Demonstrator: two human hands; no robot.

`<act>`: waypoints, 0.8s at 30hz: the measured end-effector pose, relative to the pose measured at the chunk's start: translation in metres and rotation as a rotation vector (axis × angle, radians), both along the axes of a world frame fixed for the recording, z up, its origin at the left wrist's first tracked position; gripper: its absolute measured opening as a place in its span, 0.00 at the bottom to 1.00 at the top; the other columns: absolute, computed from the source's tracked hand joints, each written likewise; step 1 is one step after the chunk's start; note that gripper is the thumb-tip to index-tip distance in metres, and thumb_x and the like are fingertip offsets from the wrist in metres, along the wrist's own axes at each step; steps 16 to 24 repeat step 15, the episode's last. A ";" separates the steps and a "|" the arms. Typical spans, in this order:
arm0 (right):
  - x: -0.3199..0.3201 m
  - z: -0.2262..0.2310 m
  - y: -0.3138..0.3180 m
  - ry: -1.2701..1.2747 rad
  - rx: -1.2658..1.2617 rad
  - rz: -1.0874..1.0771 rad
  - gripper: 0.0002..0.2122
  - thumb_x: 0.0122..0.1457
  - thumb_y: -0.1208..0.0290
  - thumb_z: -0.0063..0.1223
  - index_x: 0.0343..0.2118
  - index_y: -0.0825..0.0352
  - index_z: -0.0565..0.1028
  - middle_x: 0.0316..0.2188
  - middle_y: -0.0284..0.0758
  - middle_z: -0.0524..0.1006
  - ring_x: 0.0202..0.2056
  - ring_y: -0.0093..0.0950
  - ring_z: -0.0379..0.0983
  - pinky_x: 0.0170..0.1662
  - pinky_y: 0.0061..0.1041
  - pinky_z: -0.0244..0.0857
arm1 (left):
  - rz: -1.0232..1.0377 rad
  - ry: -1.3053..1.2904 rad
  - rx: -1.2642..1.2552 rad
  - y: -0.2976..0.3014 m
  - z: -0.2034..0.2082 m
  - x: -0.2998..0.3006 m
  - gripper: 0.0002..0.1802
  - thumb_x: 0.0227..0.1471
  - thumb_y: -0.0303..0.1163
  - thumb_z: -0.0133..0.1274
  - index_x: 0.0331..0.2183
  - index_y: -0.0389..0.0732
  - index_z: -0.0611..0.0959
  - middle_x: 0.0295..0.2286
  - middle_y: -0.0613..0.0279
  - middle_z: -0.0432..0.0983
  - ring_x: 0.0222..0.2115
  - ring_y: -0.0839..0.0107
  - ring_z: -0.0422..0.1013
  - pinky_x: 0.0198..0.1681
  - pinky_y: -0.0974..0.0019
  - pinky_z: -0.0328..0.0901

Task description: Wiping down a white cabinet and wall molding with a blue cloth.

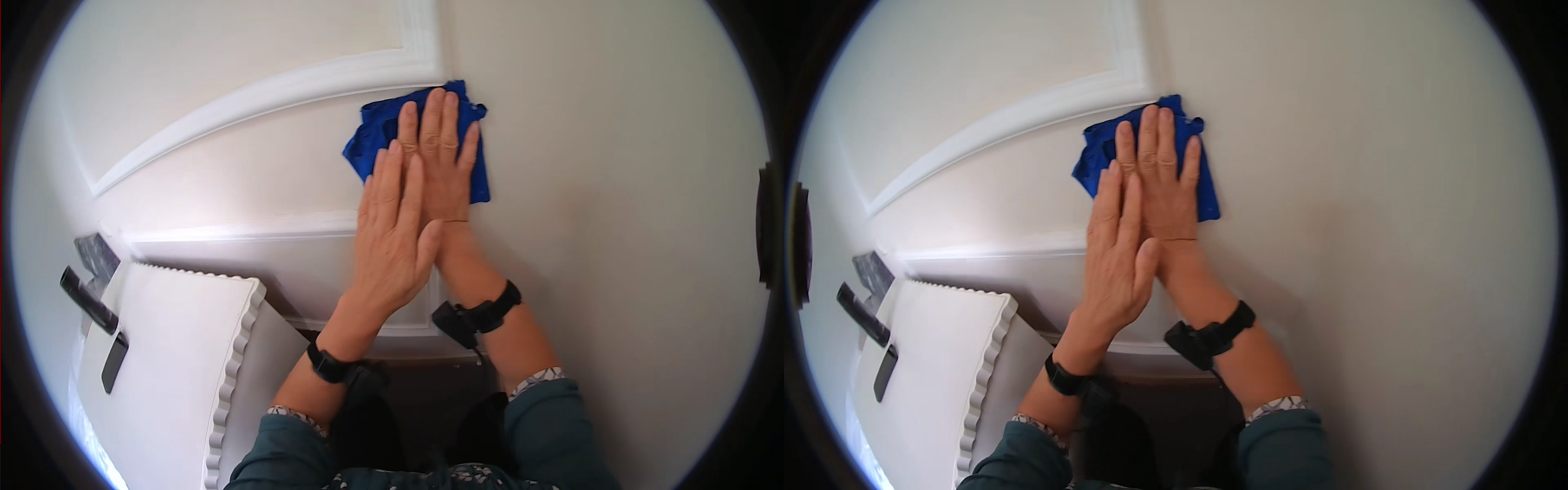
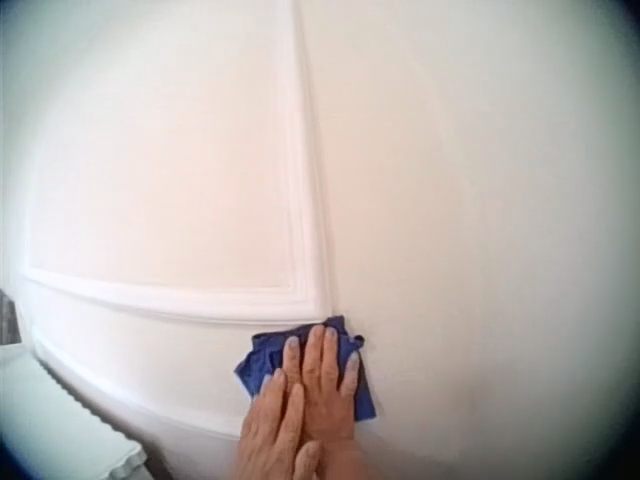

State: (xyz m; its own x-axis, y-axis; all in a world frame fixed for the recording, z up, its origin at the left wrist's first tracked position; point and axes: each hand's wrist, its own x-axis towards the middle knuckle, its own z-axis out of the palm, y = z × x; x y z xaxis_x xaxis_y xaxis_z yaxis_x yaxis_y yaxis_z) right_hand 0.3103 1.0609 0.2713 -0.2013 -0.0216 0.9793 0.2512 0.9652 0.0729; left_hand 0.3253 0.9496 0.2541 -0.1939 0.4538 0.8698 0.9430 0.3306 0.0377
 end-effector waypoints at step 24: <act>0.042 -0.003 0.042 -0.175 0.185 -0.047 0.30 0.63 0.53 0.43 0.66 0.58 0.56 0.69 0.42 0.47 0.69 0.43 0.36 0.65 0.58 0.27 | -0.093 0.071 0.032 0.020 0.004 -0.018 0.43 0.55 0.43 0.49 0.64 0.33 0.53 0.63 0.44 0.49 0.65 0.50 0.46 0.66 0.51 0.42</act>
